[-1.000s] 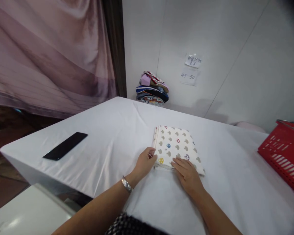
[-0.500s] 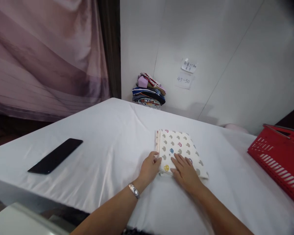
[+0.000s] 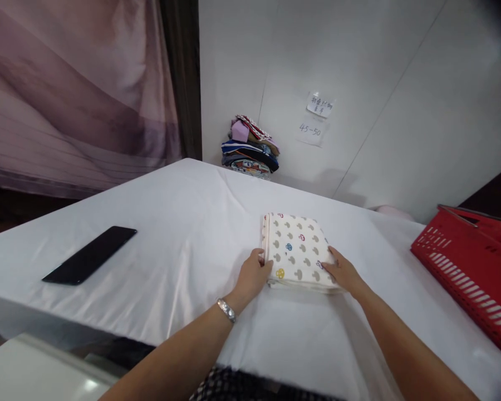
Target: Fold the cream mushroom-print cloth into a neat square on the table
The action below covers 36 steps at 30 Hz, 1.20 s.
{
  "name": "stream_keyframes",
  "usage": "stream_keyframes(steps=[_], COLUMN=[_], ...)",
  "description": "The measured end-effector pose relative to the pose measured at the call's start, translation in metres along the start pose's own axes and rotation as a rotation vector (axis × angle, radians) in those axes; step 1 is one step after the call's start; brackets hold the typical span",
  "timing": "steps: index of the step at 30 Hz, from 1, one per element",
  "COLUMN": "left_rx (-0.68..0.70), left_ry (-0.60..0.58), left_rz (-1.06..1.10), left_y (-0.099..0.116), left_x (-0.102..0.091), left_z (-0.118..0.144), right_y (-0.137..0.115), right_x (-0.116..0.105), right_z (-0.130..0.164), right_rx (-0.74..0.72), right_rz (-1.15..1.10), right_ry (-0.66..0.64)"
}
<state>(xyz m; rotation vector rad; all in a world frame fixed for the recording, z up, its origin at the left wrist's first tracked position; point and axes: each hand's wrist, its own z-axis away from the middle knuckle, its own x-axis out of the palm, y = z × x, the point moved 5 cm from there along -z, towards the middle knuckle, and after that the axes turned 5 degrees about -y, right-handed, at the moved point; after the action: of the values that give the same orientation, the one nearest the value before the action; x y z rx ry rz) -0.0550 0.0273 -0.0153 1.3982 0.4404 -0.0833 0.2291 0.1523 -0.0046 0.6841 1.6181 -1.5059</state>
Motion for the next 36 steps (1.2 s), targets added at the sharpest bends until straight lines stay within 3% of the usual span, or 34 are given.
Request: stream_keyframes(steps=[3,6,8,10,13,15,17,20,25,31,36], left_rx=[0.123,0.351,0.435,0.527,0.622,0.589,0.55,0.507,0.432,0.368,0.335], left_ry=[-0.08,-0.482,-0.602,-0.56,-0.292,-0.071,0.034,-0.017,-0.079,-0.153,-0.207], left_rz=[-0.018,-0.024,-0.056,-0.114,-0.257,-0.334,-0.39,-0.352,-0.207,-0.186,-0.053], left_y=[0.015,0.039,0.049,0.056,0.059,0.055,0.049,0.038,0.024,0.023,0.021], left_x=[0.039,0.1,0.117,0.107,0.056,0.017,-0.007,-0.013,-0.003,-0.006,-0.012], left_z=[0.027,0.064,0.077,0.07,0.028,-0.006,-0.033,-0.053,-0.059,-0.066,-0.066], right_y=[-0.005,-0.003,-0.004,-0.008,-0.019,-0.028,-0.036,-0.037,-0.028,-0.022,-0.012], right_x=[-0.027,-0.063,-0.071,-0.062,-0.04,-0.031,-0.026,-0.023,-0.011,-0.004,-0.003], right_z=[-0.029,-0.06,-0.068,-0.06,-0.021,0.013,0.047,0.084,0.111,0.118,0.12], right_rx=[-0.097,-0.077,-0.059,-0.074,-0.183,-0.31,-0.471,-0.519,-0.328,-0.203,-0.126], right_rz=[0.054,0.133,0.136,0.095,-0.094,-0.111,-0.054,0.064,0.143,0.031,-0.24], right_ry=[-0.055,0.082,0.132,0.138,0.165,0.229,0.285,0.386,0.428,0.417,0.442])
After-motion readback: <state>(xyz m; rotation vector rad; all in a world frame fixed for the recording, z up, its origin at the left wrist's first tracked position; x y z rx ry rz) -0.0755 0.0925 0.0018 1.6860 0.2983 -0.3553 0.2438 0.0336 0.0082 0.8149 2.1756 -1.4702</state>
